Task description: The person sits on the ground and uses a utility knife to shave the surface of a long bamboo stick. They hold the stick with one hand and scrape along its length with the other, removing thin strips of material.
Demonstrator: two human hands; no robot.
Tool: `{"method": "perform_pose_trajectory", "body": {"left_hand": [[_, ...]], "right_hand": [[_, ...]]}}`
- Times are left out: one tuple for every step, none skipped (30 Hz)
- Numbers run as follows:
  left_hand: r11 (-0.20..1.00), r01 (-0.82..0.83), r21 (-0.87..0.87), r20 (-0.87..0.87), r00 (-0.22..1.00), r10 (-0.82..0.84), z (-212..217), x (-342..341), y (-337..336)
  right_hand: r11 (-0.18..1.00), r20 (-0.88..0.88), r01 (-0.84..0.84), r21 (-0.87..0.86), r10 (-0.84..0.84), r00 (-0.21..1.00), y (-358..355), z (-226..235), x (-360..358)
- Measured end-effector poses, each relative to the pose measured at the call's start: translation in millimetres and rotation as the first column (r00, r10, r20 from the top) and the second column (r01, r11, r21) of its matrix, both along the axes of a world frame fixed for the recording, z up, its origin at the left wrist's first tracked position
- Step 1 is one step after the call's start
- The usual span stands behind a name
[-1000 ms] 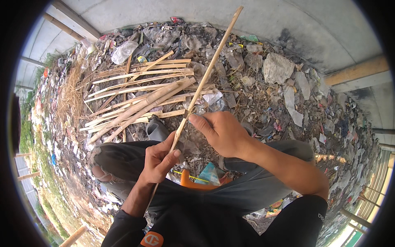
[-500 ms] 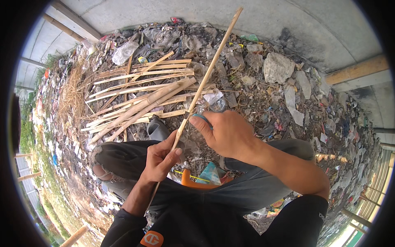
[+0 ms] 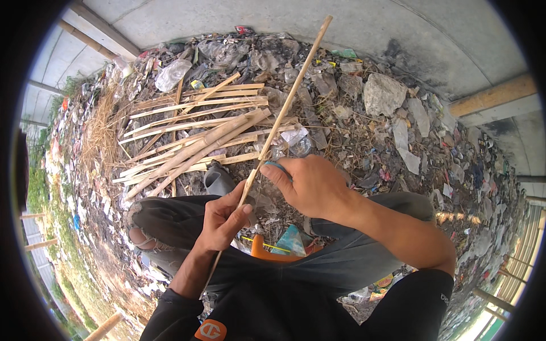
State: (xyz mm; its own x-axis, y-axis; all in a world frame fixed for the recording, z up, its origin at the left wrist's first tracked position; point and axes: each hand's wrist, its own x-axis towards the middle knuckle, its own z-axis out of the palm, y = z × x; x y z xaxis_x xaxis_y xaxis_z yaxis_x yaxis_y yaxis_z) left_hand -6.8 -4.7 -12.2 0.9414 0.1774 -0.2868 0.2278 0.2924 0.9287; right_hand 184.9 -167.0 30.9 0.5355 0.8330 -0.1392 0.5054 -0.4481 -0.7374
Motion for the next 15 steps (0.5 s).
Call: {"method": "perform_pose_trajectory", "body": {"left_hand": [[1.0,0.009,0.007,0.003,1.0,-0.009,0,0,0],[1.0,0.018,0.015,0.006,1.0,-0.018,-1,0,1],[1.0,0.018,0.01,0.012,1.0,-0.018,-2,-1,0],[1.0,0.017,0.005,0.018,1.0,-0.017,-3,-1,0],[1.0,0.017,0.001,0.024,1.0,-0.017,-3,-1,0],[1.0,0.021,-0.005,0.024,1.0,-0.021,-3,-1,1],[1.0,0.024,-0.011,0.024,0.999,-0.024,-2,-1,1],[0.999,0.028,-0.016,0.024,0.999,-0.028,-2,-1,2],[1.0,0.02,-0.012,0.013,1.0,-0.02,-2,-1,2],[1.0,0.011,-0.007,0.003,1.0,-0.011,-2,-1,2],[1.0,0.003,-0.003,-0.007,1.0,-0.003,-1,-1,1],[1.0,0.0,0.0,-0.003,1.0,0.0,-1,0,1],[1.0,-0.004,0.002,0.001,1.0,0.004,-1,1,0],[1.0,-0.008,0.004,0.006,1.0,0.008,0,1,0],[1.0,0.001,0.011,0.002,1.0,-0.001,-1,1,0]], "right_hand": [[1.0,-0.112,-0.006,0.0,0.006,0.994,-1,-1,1],[1.0,-0.223,-0.012,0.002,0.012,0.975,-1,-4,3],[1.0,-0.333,-0.02,0.006,0.021,0.943,-1,-7,4],[0.999,-0.421,-0.037,-0.009,0.03,0.907,-2,-11,8],[0.998,-0.505,-0.055,-0.022,0.037,0.862,-3,-14,12],[0.997,-0.584,-0.076,-0.034,0.042,0.811,-3,-16,15],[0.997,-0.557,-0.073,-0.029,0.044,0.829,-3,-16,15],[0.997,-0.53,-0.07,-0.024,0.046,0.847,-2,-15,15],[0.998,-0.502,-0.066,-0.019,0.048,0.863,-2,-15,15],[0.999,-0.317,-0.037,0.005,0.037,0.948,-1,-15,11],[0.999,-0.12,-0.013,0.034,0.017,0.993,-1,-15,4],[0.998,0.081,0.006,0.066,-0.011,0.997,-1,-15,0],[0.997,0.007,-0.015,0.072,0.015,1.0,-1,-17,-2],[0.996,-0.068,-0.036,0.079,0.041,0.997,-1,-19,-3],[0.995,-0.141,-0.054,0.089,0.066,0.988,-1,-20,-3]]}}
